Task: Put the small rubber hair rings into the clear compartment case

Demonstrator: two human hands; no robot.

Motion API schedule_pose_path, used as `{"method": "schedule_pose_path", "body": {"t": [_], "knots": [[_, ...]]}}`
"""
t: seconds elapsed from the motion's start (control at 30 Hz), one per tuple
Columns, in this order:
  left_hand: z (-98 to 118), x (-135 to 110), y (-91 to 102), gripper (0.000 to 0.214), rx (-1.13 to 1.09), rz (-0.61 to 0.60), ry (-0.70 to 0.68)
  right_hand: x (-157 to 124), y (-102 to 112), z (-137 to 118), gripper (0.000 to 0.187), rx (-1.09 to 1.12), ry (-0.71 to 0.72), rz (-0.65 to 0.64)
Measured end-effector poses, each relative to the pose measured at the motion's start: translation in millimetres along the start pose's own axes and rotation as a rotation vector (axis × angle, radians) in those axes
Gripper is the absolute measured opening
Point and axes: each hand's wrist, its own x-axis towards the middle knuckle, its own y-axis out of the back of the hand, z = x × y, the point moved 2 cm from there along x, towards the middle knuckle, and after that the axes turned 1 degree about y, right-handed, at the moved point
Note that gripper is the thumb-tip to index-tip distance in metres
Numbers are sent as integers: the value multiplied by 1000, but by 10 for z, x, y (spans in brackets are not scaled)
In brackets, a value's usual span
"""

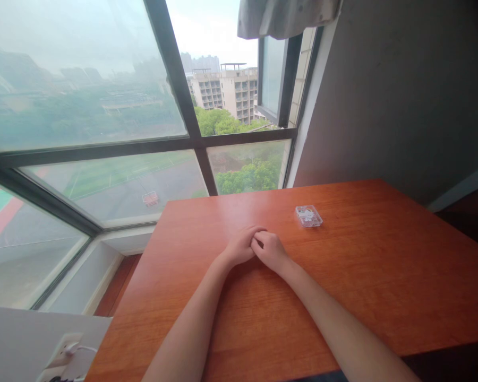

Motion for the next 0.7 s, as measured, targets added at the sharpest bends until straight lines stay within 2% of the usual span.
{"method": "schedule_pose_path", "body": {"t": [0.7], "knots": [[26, -3, 8, 55, 14, 8, 5, -6, 5, 1, 23, 4, -18, -17]]}}
